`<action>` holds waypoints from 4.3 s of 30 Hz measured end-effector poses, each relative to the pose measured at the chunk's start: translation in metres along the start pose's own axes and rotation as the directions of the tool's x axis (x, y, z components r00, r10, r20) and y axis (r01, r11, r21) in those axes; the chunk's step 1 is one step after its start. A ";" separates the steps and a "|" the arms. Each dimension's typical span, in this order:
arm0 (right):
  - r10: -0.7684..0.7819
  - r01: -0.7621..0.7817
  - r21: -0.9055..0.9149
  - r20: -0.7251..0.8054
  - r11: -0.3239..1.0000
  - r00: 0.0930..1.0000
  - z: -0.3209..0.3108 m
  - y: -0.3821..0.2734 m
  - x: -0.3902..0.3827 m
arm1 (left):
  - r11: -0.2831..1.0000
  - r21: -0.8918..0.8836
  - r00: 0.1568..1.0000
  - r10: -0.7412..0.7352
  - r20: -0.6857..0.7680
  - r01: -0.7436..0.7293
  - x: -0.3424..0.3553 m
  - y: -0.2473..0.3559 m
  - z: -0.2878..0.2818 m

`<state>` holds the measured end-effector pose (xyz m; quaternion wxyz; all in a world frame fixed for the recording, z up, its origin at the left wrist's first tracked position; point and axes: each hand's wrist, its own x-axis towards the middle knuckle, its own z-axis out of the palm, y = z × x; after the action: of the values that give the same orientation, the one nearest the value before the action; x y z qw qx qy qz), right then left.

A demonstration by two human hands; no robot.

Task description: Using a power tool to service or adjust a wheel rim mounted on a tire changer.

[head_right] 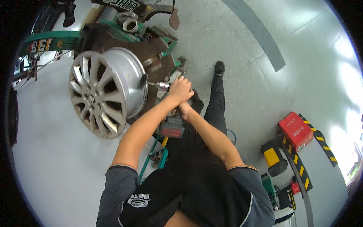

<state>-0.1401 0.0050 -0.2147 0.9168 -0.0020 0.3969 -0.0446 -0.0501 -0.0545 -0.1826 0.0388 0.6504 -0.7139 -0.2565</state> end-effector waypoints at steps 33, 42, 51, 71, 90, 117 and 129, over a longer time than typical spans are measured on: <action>0.020 -0.021 0.042 0.033 0.999 0.999 -0.022 0.088 0.004 | 0.995 0.062 0.975 0.062 0.214 -0.077 -0.079 -0.013 0.052; -0.023 0.022 0.025 0.035 0.999 0.999 -0.027 0.050 0.013 | 0.983 0.116 0.986 0.128 0.106 -0.140 -0.038 -0.015 0.046; 0.045 -0.040 -0.067 0.075 0.997 0.996 -0.029 0.065 0.005 | 0.992 0.123 0.992 0.023 0.120 -0.038 -0.062 -0.015 0.058; 0.070 -0.061 -0.160 0.052 0.985 0.996 -0.026 0.044 -0.001 | 0.998 0.049 0.996 -0.048 0.079 0.044 -0.056 -0.016 0.053; 0.065 -0.065 -0.030 0.025 0.997 0.998 -0.027 0.029 0.008 | 0.995 0.098 0.995 0.001 0.104 -0.011 -0.029 -0.015 0.047; 0.108 -0.099 -0.151 0.053 0.984 0.993 -0.012 0.073 -0.010 | 0.996 0.015 0.992 -0.091 0.082 0.090 -0.100 -0.023 0.057; 0.052 -0.044 -0.167 0.044 0.985 0.998 -0.019 0.066 -0.005 | 0.998 0.044 0.997 -0.054 0.047 0.052 -0.085 -0.020 0.056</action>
<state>-0.1518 0.0720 -0.2263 0.9235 -0.0697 0.3771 0.0109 -0.0411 0.0434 -0.2161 0.0009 0.6633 -0.7026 -0.2577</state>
